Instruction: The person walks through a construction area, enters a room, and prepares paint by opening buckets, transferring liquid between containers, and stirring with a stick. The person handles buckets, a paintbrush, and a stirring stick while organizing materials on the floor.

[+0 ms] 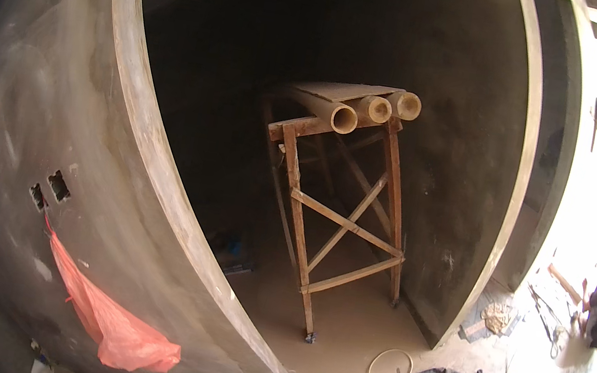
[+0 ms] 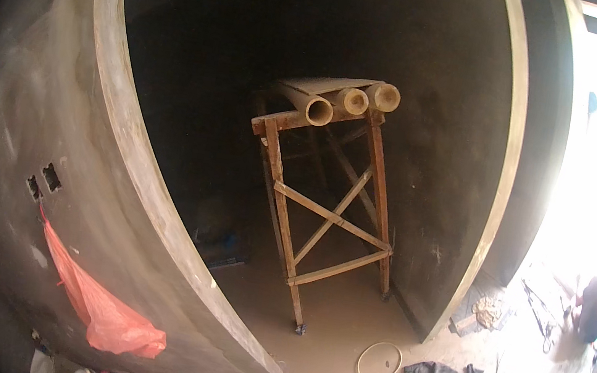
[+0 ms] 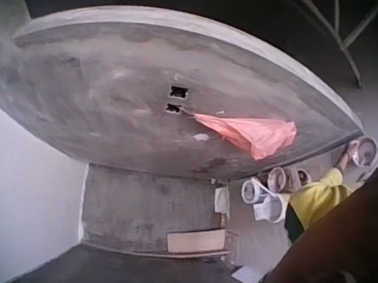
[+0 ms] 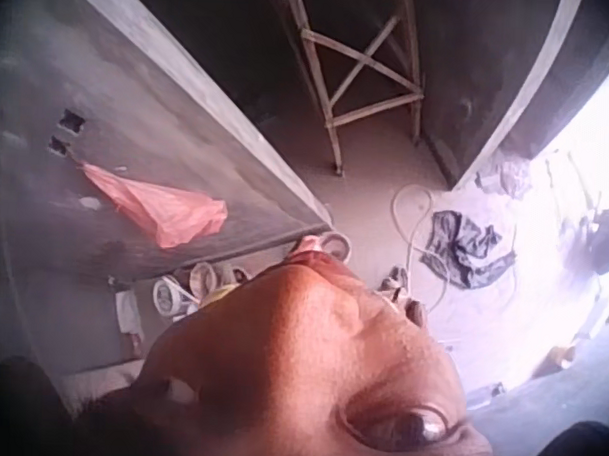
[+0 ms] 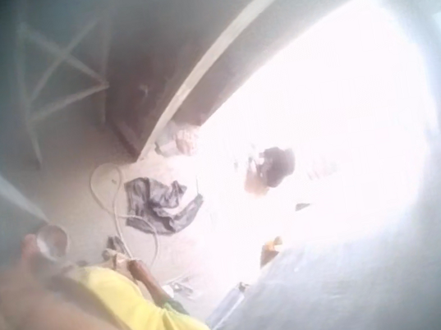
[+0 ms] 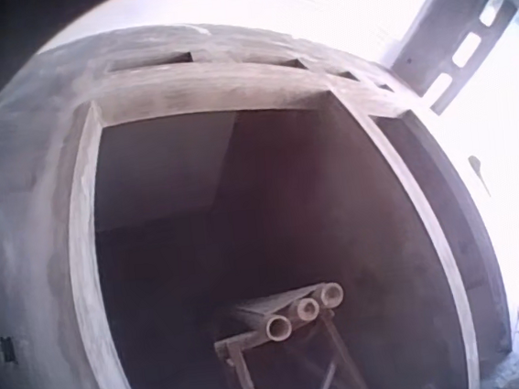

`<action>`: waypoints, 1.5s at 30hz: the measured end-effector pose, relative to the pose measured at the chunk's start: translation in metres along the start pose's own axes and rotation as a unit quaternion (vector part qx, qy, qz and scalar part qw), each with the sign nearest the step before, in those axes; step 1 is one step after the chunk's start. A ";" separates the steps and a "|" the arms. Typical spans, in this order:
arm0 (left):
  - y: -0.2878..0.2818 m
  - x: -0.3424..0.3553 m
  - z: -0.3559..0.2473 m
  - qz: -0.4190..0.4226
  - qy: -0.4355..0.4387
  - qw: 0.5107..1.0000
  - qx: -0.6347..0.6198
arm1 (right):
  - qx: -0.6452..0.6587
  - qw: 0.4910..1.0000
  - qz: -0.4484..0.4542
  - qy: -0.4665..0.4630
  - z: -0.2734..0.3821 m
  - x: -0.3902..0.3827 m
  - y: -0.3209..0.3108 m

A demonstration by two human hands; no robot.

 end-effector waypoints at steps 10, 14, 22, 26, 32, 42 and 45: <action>0.070 -0.085 0.061 -0.102 -0.179 0.976 -0.076 | -0.130 0.977 0.106 0.128 0.025 0.087 -0.112; 0.116 -0.120 0.085 -0.118 -0.231 0.960 -0.103 | -0.202 0.934 0.146 0.256 0.016 0.111 -0.137; 0.224 -0.175 0.102 -0.095 -0.300 0.938 -0.145 | -0.260 0.906 0.326 -0.076 -0.003 0.132 -0.159; 0.294 -0.228 0.113 -0.047 -0.311 0.942 -0.119 | -0.466 0.864 0.177 0.066 -0.007 0.168 -0.146; 0.320 -0.310 0.122 -0.015 -0.304 0.953 0.002 | -0.597 0.748 0.098 -0.273 0.037 0.171 -0.140; 0.342 -0.402 0.116 -0.255 -0.319 0.903 -0.135 | -0.430 0.827 0.350 -0.094 0.152 0.145 0.004; 0.366 -0.429 0.139 -0.309 -0.353 0.850 -0.240 | -0.311 0.822 0.477 0.007 0.182 0.160 0.039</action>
Point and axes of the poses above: each hand's wrist, its own x-axis towards the middle knuckle, its own y-axis out of the palm, z = x × y, the point moved 8 cm from there along x, towards the middle knuckle, and after that the axes turned 5 degrees about z, right-handed, at the moved point
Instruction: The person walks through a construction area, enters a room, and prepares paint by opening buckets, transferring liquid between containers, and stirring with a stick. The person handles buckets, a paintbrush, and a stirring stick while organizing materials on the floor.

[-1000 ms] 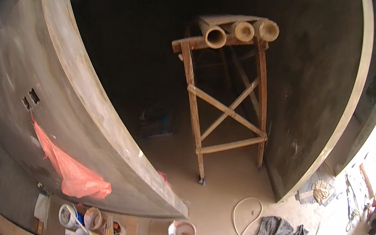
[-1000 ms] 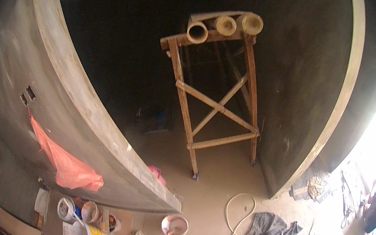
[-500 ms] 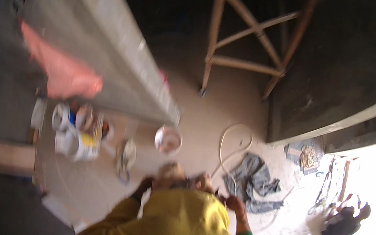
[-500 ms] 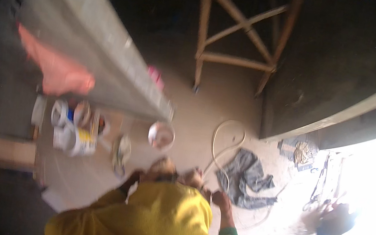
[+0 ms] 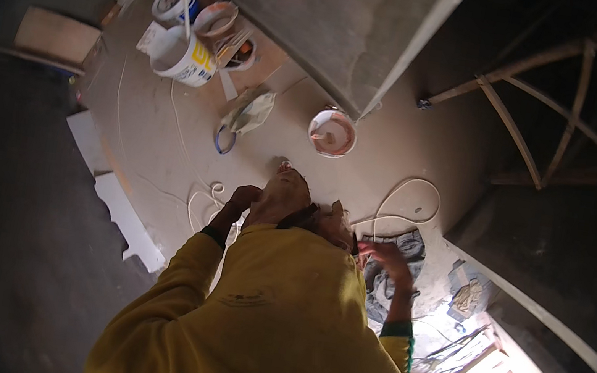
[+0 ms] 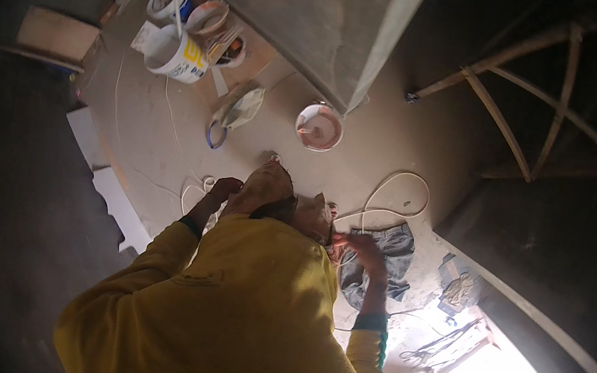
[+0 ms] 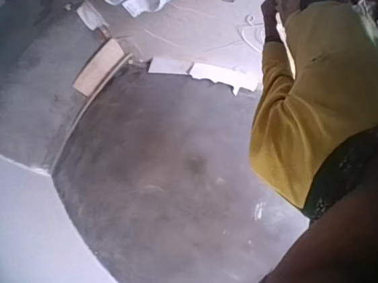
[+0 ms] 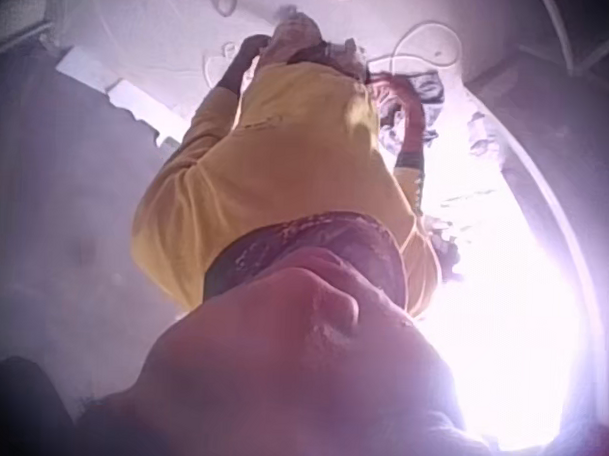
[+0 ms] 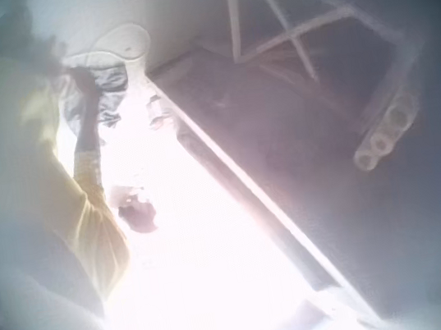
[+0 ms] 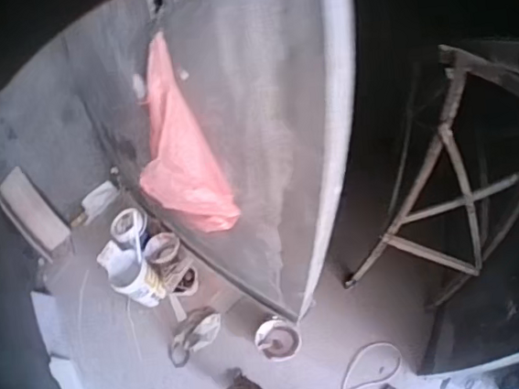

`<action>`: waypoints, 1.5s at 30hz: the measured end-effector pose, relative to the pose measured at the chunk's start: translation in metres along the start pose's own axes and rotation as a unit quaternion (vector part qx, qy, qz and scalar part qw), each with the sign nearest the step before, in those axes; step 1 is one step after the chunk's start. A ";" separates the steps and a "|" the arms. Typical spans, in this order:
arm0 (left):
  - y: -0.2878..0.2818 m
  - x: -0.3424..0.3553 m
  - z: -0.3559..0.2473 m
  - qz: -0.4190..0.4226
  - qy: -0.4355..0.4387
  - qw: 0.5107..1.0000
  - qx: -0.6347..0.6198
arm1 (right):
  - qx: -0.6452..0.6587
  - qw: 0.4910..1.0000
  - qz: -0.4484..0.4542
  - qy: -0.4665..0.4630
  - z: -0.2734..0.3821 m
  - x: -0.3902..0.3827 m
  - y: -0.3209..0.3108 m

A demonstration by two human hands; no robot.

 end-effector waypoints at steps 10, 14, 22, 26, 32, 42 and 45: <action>0.018 0.054 0.011 0.202 -0.086 0.952 0.215 | 0.166 0.937 -0.265 0.155 -0.112 0.256 -0.121; 0.067 0.010 0.065 0.097 -0.253 0.960 0.069 | 0.113 0.925 -0.277 0.234 -0.195 0.409 -0.120; 0.083 -0.017 0.094 -0.004 -0.386 0.913 -0.128 | -0.034 0.914 -0.293 0.281 -0.314 0.592 -0.214; 0.084 -0.013 0.083 -0.008 -0.399 0.902 -0.166 | -0.217 0.899 -0.315 0.216 -0.294 0.580 -0.209; 0.090 -0.027 0.091 0.021 -0.428 0.894 -0.128 | 0.361 0.893 -0.241 0.120 -0.169 0.550 -0.108; 0.061 -0.074 0.070 -0.146 -0.331 0.920 -0.147 | 0.144 0.970 -0.174 0.094 -0.009 0.477 -0.010; 0.048 -0.111 0.090 -0.187 -0.331 0.910 -0.165 | 0.154 0.965 -0.205 0.050 0.097 0.426 0.061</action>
Point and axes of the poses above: each hand's wrist, its own x-axis towards the middle knuckle, its own y-axis out of the palm, z = x × y, the point moved 8 cm from there along x, towards the middle knuckle, and after that the axes turned 5 degrees about z, right-handed, at the moved point
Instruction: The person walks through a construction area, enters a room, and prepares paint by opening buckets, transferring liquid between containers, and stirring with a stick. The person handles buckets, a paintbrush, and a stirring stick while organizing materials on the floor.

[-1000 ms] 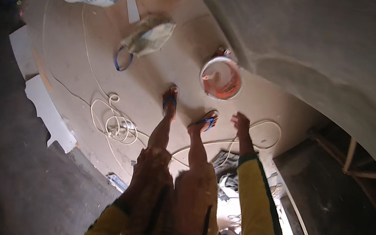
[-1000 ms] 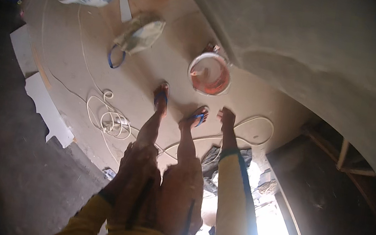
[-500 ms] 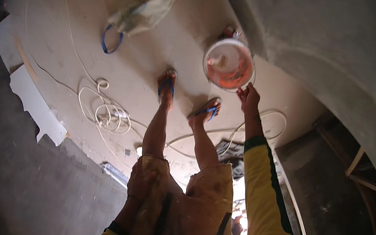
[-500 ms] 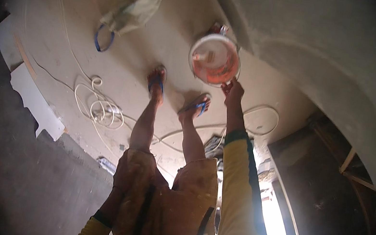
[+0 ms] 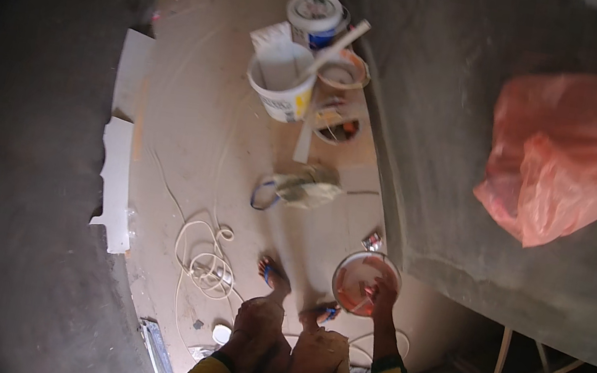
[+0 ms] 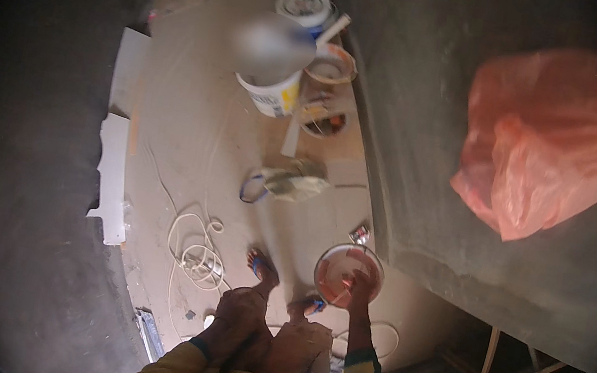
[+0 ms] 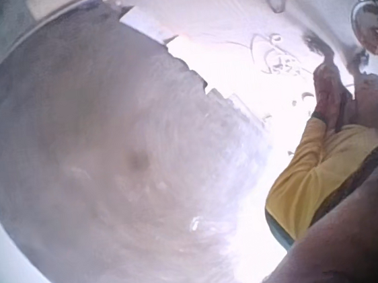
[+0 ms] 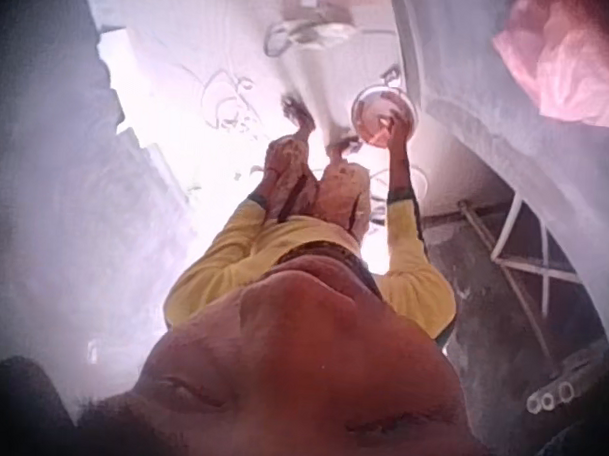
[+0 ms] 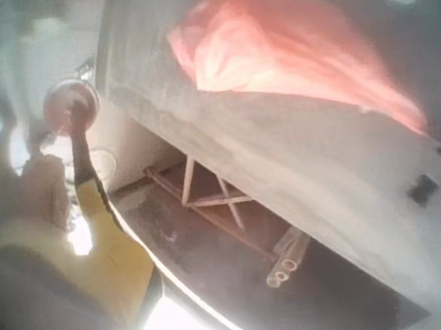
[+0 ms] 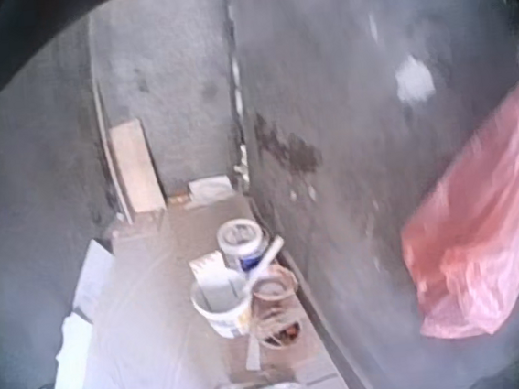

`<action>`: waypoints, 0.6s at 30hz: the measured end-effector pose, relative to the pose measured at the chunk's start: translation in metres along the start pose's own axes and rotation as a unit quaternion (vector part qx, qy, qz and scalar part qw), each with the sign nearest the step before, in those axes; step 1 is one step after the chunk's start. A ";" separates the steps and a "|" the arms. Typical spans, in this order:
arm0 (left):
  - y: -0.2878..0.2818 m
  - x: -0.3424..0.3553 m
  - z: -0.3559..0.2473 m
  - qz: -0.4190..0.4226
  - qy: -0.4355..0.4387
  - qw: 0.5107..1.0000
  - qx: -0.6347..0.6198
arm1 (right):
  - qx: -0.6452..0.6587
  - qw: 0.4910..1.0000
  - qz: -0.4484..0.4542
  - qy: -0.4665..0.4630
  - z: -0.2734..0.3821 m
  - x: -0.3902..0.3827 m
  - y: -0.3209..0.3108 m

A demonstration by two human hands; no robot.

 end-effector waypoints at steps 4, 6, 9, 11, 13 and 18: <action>-0.063 0.027 0.004 -0.058 0.049 0.997 -0.015 | -0.046 0.996 0.018 -0.081 0.058 -0.054 0.046; -0.106 0.046 -0.003 -0.094 0.081 0.992 -0.006 | -0.021 0.995 0.021 -0.097 0.068 -0.066 0.077; -0.152 0.074 -0.008 -0.125 0.133 0.983 0.028 | 0.011 0.990 0.113 -0.078 0.070 -0.037 0.120; -0.218 0.061 -0.031 -0.172 0.158 0.963 -0.131 | 0.017 0.987 0.155 -0.020 0.071 -0.034 0.171; -0.262 0.073 -0.028 -0.211 0.181 0.941 -0.192 | 0.012 0.988 0.148 0.031 0.059 0.000 0.215; -0.343 0.101 -0.033 -0.138 0.120 0.919 -0.348 | 0.112 0.986 0.067 0.101 -0.005 0.138 0.292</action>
Point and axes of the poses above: each hand's wrist, its own x-axis towards the middle knuckle, its own y-axis out of the palm, z = x × y, the point moved 8 cm from there along x, towards the middle knuckle, and after that the axes turned 5 degrees about z, right-handed, at the moved point
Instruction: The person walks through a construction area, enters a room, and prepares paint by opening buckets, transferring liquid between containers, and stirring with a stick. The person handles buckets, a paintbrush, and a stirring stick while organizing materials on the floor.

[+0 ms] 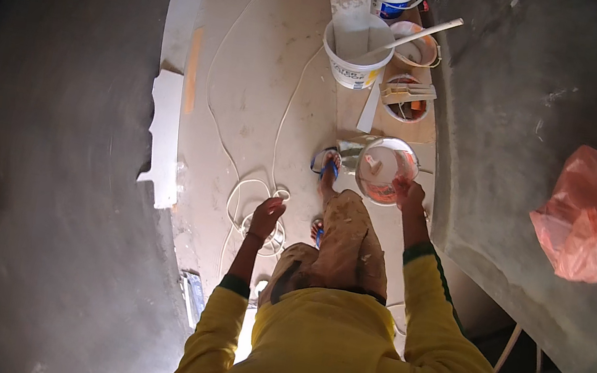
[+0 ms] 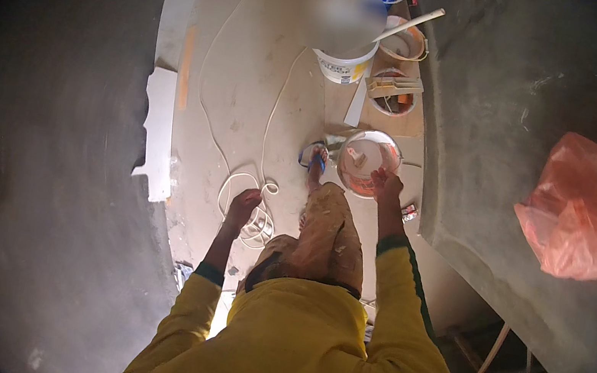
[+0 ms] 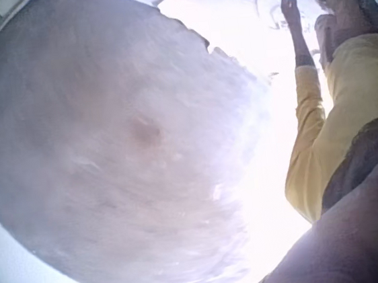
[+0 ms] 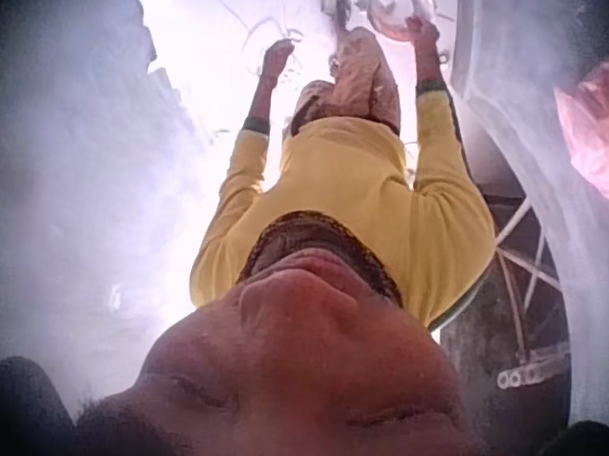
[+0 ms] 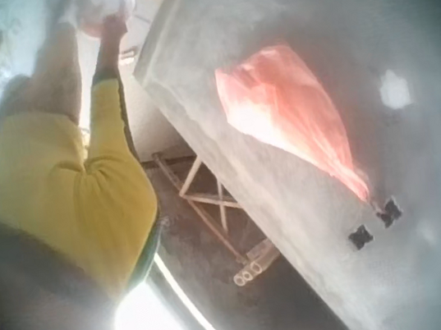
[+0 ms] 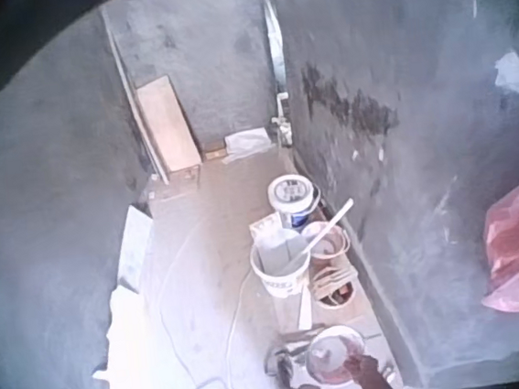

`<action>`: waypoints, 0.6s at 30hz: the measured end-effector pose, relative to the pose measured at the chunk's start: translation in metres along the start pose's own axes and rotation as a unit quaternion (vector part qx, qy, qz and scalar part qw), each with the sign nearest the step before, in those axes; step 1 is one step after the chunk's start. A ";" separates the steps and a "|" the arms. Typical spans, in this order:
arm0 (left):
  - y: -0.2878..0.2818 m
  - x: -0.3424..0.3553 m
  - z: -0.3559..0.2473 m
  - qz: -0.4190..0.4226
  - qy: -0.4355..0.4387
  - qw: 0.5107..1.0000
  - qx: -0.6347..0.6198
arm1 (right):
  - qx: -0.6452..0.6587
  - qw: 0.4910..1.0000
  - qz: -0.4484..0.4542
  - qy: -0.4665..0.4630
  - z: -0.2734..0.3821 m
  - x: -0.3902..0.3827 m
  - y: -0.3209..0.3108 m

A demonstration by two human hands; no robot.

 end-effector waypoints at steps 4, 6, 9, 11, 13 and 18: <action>-0.055 0.037 0.056 0.036 -0.100 0.987 0.118 | 0.103 0.984 -0.139 -0.049 -0.032 0.103 0.017; -0.092 0.027 0.082 0.020 -0.141 0.969 0.200 | 0.163 0.977 -0.132 -0.045 -0.039 0.135 0.057; -0.119 0.000 0.106 0.024 -0.261 0.950 0.171 | 0.220 0.943 -0.249 -0.011 -0.076 0.138 0.056; -0.111 0.010 0.092 0.037 -0.305 0.941 0.138 | 0.184 0.935 -0.302 -0.028 -0.068 0.128 0.052; -0.111 0.026 0.083 0.045 -0.337 0.935 0.103 | 0.164 0.936 -0.311 -0.036 -0.063 0.129 0.023; -0.074 0.110 -0.021 0.065 -0.181 0.949 0.250 | 0.160 0.915 -0.366 -0.048 -0.042 0.112 0.026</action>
Point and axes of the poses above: each hand's wrist, its own x-axis towards the middle knuckle, its own y-axis out of the palm, z = x × y, the point moved 8 cm from there along x, towards the middle knuckle, and after that the axes turned 5 degrees about z, right-handed, at the moved point
